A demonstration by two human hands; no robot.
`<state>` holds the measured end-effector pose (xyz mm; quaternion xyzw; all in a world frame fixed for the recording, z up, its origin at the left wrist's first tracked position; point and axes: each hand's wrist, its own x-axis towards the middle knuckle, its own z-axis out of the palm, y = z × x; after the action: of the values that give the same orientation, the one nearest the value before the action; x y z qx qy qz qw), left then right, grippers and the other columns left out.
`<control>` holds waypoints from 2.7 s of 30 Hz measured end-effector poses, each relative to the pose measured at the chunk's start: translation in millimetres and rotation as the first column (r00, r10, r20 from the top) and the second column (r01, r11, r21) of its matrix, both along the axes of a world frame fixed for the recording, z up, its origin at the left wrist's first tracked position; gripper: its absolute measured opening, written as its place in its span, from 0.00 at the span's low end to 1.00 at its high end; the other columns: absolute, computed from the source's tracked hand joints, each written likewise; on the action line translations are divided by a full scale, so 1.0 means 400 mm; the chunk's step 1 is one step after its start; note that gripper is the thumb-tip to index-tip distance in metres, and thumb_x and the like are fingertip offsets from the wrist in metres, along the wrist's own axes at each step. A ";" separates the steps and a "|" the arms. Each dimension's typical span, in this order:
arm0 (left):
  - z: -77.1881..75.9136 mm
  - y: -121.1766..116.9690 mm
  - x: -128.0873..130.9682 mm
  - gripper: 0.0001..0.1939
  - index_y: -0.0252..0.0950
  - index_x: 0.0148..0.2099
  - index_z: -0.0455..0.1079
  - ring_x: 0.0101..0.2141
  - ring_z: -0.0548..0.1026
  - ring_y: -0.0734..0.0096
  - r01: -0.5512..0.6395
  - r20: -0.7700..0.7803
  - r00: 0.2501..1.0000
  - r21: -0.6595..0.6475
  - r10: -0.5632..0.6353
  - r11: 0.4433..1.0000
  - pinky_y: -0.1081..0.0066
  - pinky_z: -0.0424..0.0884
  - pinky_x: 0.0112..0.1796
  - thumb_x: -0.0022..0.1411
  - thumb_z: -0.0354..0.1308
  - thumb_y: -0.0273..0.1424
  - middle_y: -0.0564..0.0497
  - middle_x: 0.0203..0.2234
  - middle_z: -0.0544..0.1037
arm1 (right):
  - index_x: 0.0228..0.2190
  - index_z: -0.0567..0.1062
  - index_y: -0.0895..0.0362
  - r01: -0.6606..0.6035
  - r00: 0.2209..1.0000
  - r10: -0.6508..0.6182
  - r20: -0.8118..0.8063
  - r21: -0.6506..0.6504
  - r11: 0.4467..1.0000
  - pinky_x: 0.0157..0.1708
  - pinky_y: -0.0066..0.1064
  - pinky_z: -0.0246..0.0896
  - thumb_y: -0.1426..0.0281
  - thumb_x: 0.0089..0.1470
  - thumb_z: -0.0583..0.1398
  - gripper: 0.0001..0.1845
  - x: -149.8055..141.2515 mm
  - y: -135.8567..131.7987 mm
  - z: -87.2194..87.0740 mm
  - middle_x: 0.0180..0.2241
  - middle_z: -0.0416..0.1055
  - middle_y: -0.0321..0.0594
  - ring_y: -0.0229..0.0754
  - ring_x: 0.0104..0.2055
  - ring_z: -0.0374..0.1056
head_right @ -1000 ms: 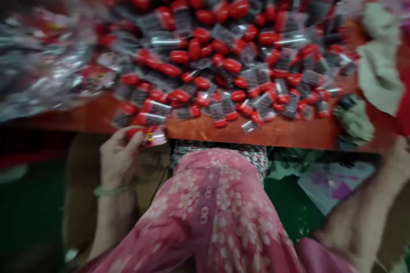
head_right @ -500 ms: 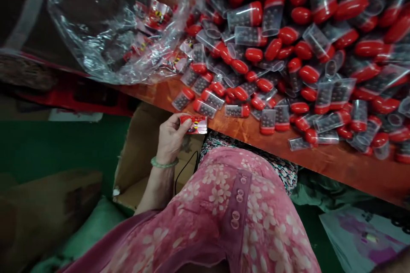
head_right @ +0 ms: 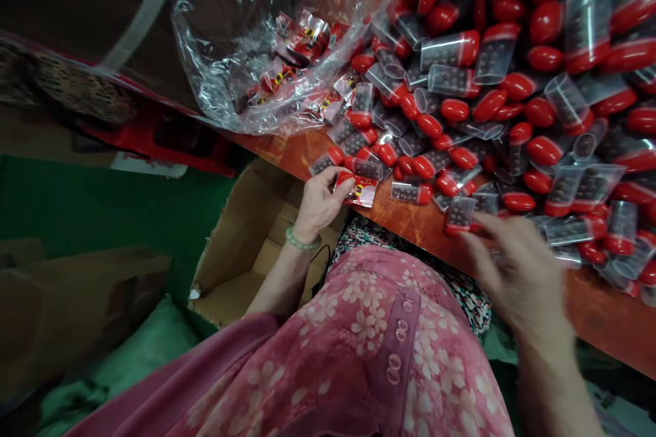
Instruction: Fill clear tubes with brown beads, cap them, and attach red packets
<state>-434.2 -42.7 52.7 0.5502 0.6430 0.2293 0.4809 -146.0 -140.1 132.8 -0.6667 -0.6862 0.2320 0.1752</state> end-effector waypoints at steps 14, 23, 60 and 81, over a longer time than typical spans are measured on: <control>0.005 -0.068 -0.114 0.18 0.35 0.39 0.77 0.26 0.70 0.74 -0.261 0.087 0.958 -0.128 0.273 0.957 0.74 0.69 0.29 0.53 0.68 0.45 0.52 0.27 0.78 | 0.50 0.75 0.63 -0.614 0.774 0.618 0.136 -0.080 0.785 0.52 0.52 0.64 0.76 0.68 0.51 0.16 -0.428 0.364 -0.148 0.51 0.73 0.55 0.61 0.56 0.65; -0.007 -0.056 -0.117 0.17 0.36 0.40 0.76 0.29 0.72 0.72 -0.285 0.006 0.958 -0.042 0.285 0.958 0.72 0.68 0.34 0.58 0.66 0.45 0.52 0.29 0.78 | 0.42 0.71 0.60 -0.600 0.799 0.600 -0.028 0.010 0.800 0.58 0.57 0.58 0.74 0.69 0.49 0.12 -0.427 0.437 -0.179 0.44 0.70 0.49 0.57 0.56 0.65; -0.057 -0.011 -0.070 0.24 0.36 0.67 0.64 0.66 0.66 0.51 0.323 -0.426 0.903 0.607 -0.045 0.726 0.50 0.64 0.66 0.74 0.52 0.41 0.37 0.63 0.70 | 0.36 0.72 0.54 -0.101 0.664 -0.197 -0.722 -0.347 0.932 0.39 0.35 0.64 0.57 0.59 0.63 0.13 -0.248 0.270 -0.200 0.33 0.71 0.35 0.40 0.36 0.66; -0.021 0.003 -0.081 0.01 0.34 0.42 0.76 0.34 0.75 0.70 0.419 -0.369 0.907 0.734 -0.204 0.535 0.69 0.74 0.36 0.68 0.63 0.26 0.48 0.35 0.82 | 0.40 0.85 0.45 0.020 0.642 -0.170 -0.747 -0.205 0.978 0.51 0.39 0.68 0.60 0.55 0.71 0.10 -0.180 0.176 -0.092 0.43 0.78 0.37 0.44 0.47 0.72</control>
<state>-466.6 -41.5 44.2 0.8356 0.4143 0.3344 0.1350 -217.8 -69.8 95.9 -0.5558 -0.4894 0.5410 0.3985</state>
